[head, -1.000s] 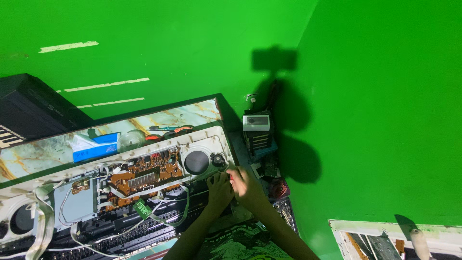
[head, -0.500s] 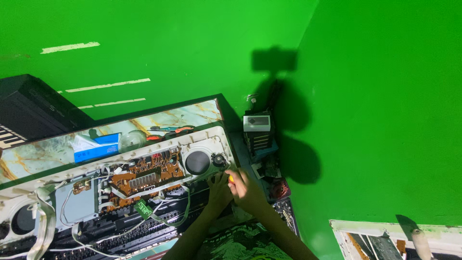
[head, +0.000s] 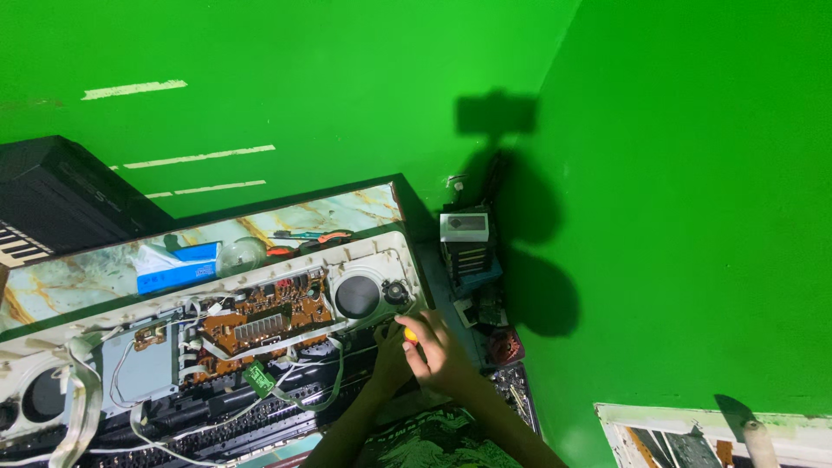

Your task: The person uses a screwdriver to remove a screw from a speaker inside an open electronic keyboard, then lifts the speaker and adjusts internal wires.

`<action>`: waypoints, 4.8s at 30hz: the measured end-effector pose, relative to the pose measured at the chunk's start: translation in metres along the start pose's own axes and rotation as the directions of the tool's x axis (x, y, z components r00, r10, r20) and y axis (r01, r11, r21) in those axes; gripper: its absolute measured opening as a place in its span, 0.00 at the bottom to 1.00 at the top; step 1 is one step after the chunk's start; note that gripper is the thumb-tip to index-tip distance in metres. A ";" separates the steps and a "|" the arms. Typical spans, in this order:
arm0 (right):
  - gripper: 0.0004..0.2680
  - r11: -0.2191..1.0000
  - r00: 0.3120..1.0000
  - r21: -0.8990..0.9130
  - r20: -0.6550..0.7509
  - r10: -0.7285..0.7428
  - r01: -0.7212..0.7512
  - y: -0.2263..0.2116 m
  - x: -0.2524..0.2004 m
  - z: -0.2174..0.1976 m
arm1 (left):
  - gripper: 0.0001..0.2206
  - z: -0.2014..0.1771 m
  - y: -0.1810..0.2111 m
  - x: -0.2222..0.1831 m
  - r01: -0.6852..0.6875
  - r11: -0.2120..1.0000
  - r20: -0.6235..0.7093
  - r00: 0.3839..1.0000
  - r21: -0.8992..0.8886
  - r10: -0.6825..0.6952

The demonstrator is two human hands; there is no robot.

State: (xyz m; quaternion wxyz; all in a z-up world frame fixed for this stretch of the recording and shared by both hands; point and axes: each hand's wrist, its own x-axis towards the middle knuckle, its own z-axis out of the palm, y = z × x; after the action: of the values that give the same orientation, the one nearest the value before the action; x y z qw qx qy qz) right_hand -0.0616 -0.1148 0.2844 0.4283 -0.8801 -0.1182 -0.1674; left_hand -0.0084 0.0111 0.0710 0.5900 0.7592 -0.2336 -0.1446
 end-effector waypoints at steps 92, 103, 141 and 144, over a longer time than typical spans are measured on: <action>0.08 0.925 0.894 -0.279 0.293 0.339 -0.259 0.102 0.249 0.416 | 0.09 -0.448 -0.090 0.026 0.330 0.860 -0.553 0.831 0.390 -0.068; 0.08 0.880 0.798 -0.463 0.491 0.350 -0.102 0.118 0.275 0.438 | 0.07 -0.444 -0.136 0.074 0.548 0.659 -0.457 0.826 0.514 -0.330; 0.04 0.767 0.803 0.293 0.395 0.447 -0.571 -0.042 0.124 0.296 | 0.08 -0.403 0.050 -0.097 0.041 0.887 -0.394 0.904 0.460 0.162; 0.04 0.749 0.810 0.354 0.424 0.405 -0.560 -0.041 0.113 0.294 | 0.07 -0.401 0.050 -0.105 0.018 0.918 -0.361 0.923 0.396 0.137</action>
State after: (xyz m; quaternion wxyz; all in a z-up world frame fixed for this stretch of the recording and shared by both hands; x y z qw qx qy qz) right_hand 0.0847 0.1501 0.1887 0.6290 -0.7665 0.0124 0.1293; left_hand 0.0921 0.3891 0.2180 0.4642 0.8677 -0.1621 0.0737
